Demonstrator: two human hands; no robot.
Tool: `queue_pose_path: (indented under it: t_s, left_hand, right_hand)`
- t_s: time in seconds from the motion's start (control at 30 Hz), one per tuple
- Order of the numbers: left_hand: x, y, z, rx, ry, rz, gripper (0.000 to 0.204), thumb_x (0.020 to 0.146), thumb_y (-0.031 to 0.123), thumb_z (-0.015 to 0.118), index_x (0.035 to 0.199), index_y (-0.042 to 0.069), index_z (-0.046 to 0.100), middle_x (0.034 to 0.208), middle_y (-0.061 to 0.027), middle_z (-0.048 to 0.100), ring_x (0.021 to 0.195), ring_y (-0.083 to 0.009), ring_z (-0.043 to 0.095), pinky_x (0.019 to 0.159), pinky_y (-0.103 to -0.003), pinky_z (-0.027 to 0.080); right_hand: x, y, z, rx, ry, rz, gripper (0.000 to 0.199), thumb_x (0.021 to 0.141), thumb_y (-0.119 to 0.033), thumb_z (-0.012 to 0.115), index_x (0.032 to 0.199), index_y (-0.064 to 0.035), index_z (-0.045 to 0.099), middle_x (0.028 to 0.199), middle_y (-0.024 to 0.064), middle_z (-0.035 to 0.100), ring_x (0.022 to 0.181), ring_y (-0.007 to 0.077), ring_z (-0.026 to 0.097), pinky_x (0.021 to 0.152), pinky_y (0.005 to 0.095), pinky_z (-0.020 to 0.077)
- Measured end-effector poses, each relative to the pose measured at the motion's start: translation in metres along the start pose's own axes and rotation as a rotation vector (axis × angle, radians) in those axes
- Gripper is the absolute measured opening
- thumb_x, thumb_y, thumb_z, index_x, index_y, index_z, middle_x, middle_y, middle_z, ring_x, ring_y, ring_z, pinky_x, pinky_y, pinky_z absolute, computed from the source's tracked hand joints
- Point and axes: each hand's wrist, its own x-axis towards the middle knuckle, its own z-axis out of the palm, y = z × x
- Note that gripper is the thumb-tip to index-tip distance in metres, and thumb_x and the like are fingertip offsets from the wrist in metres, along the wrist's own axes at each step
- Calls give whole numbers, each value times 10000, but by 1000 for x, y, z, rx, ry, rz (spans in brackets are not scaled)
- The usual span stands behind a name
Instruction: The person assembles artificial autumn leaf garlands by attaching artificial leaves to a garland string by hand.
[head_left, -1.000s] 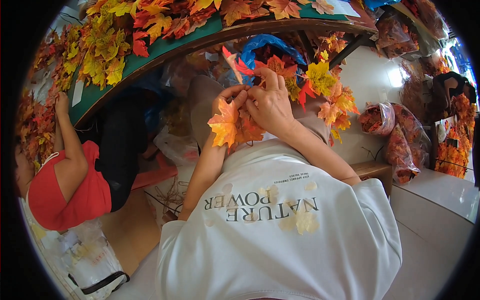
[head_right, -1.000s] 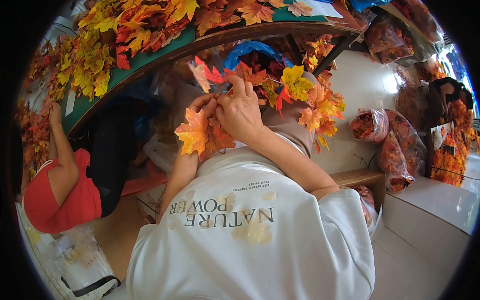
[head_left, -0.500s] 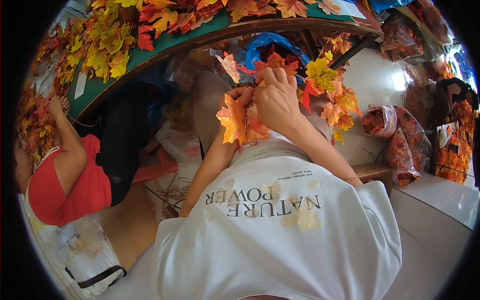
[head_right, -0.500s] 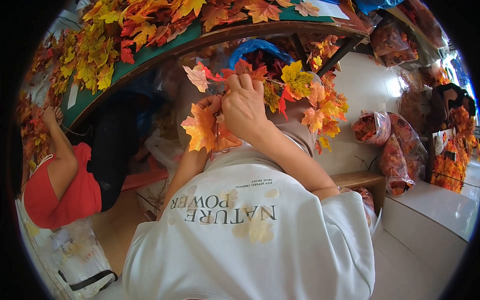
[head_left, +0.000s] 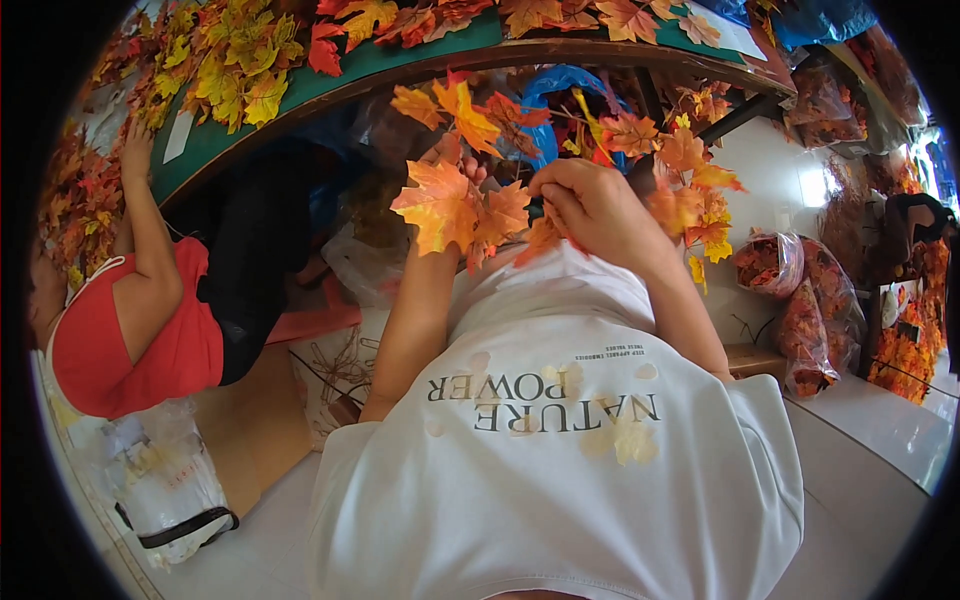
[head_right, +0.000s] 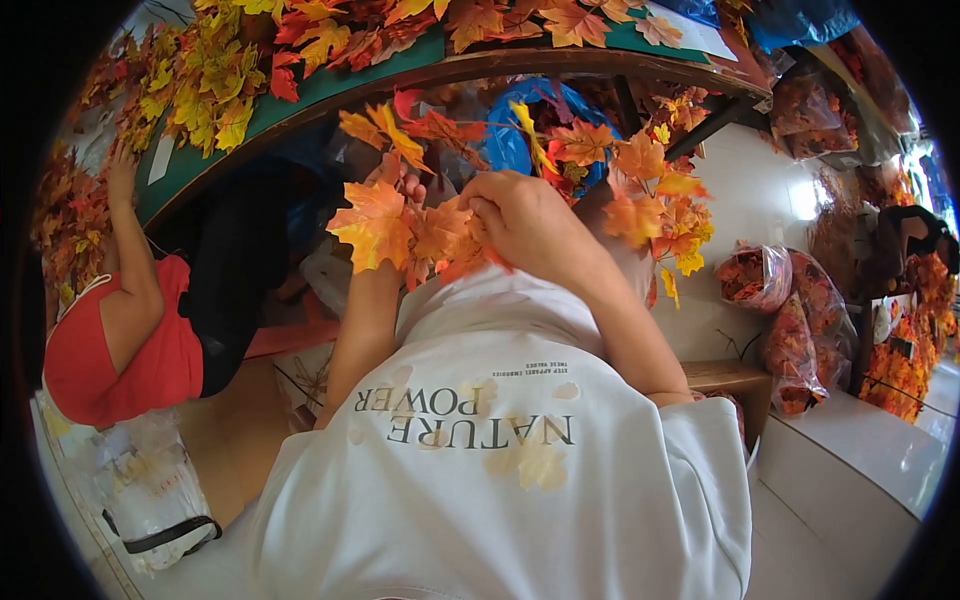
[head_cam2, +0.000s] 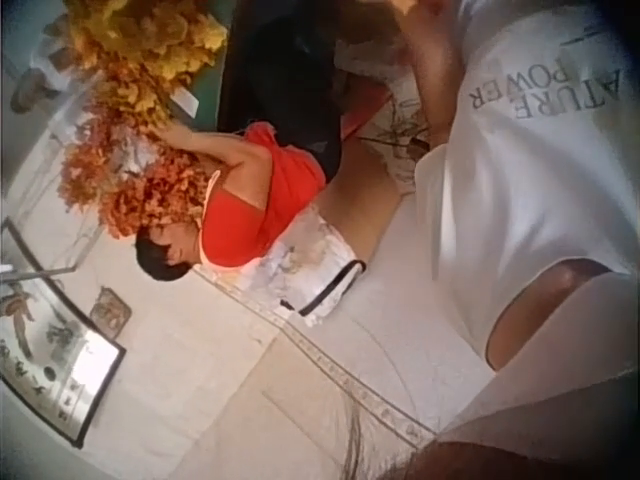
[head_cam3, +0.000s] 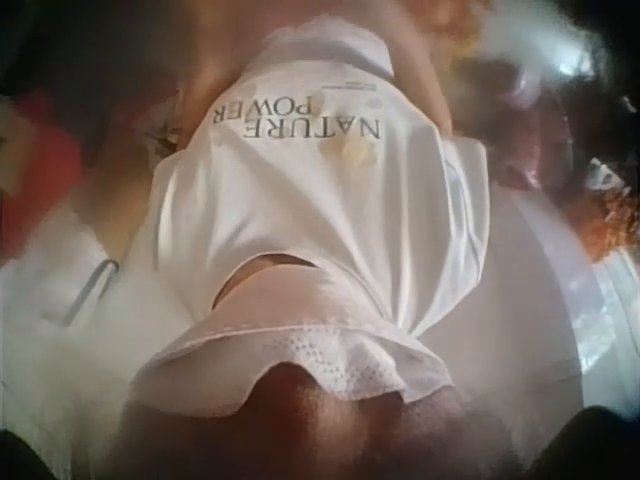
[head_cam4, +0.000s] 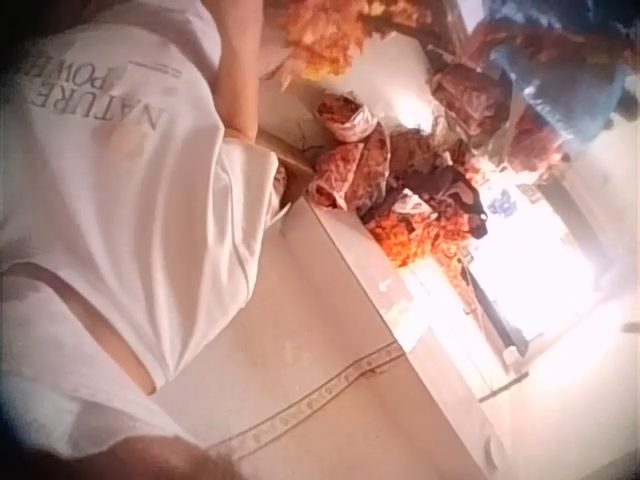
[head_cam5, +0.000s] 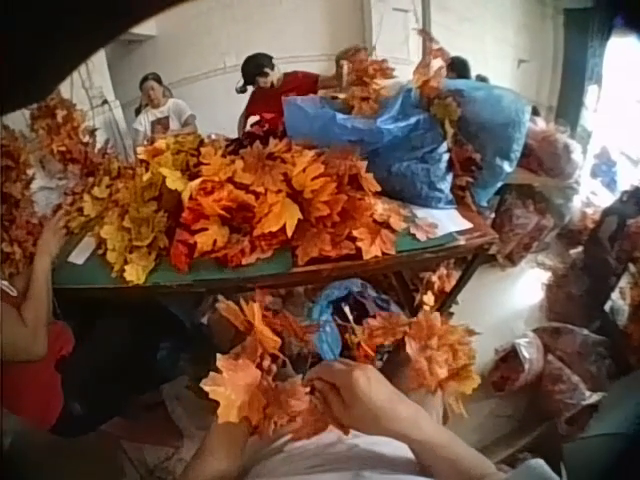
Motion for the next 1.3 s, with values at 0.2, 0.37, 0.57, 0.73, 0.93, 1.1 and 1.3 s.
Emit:
queue_pose_path:
  t_s: [0.2, 0.37, 0.57, 0.73, 0.93, 1.1, 1.3]
  left_hand:
    - [-9, -22, 38, -53, -17, 39, 219, 877, 103, 601, 1084, 43, 561, 901, -27, 567, 821, -125, 574, 744, -265, 502]
    - [-19, -12, 48, -7, -44, 40, 219, 847, 1, 595, 1064, 13, 570, 928, -43, 565, 856, -151, 576, 796, -297, 501]
    - [-21, 3, 48, 52, -354, -160, 275, 832, 34, 611, 1102, 3, 569, 1036, -85, 584, 978, -205, 579, 875, -330, 484]
    - [-20, -6, 51, 49, -200, -150, 223, 828, 28, 634, 1036, 0, 558, 891, -98, 632, 787, -150, 628, 694, -257, 523]
    - [-9, -15, 51, 192, 36, 64, 246, 784, -3, 678, 989, -1, 543, 819, -77, 645, 694, -150, 647, 583, -227, 506]
    - [-11, -18, 56, 324, 77, 220, 227, 767, -21, 680, 952, -8, 550, 794, -69, 645, 681, -132, 639, 580, -207, 481]
    - [-5, -24, 65, 377, 63, 346, 216, 757, -41, 661, 943, -18, 553, 769, -55, 634, 672, -112, 616, 598, -205, 473]
  right_hand:
    - [8, 8, 37, -52, 102, 103, 264, 814, -184, 622, 981, 19, 610, 780, 143, 624, 663, 152, 628, 558, 286, 477]
    - [12, 32, 31, 189, -37, 290, 252, 795, -171, 652, 953, 26, 636, 802, 106, 640, 679, 123, 600, 626, 255, 480]
    - [1, 54, 13, 1188, -179, 429, 194, 838, -114, 641, 947, 47, 633, 875, 54, 625, 772, 102, 605, 677, 234, 500]
    - [0, 69, 20, 1381, -204, 406, 256, 878, -124, 569, 1046, 68, 598, 927, 101, 650, 786, 137, 642, 708, 246, 529]
    - [6, 68, -3, 825, -46, 446, 211, 847, -55, 548, 1011, 50, 627, 888, 88, 658, 787, 128, 631, 715, 239, 508]
    - [1, 77, -31, 467, 11, 396, 227, 831, -21, 522, 1012, 65, 630, 951, 104, 660, 855, 139, 632, 786, 240, 493]
    - [8, 49, -57, 631, 239, 415, 334, 874, -238, 587, 1100, 6, 616, 985, 78, 646, 919, 146, 584, 816, 248, 450]
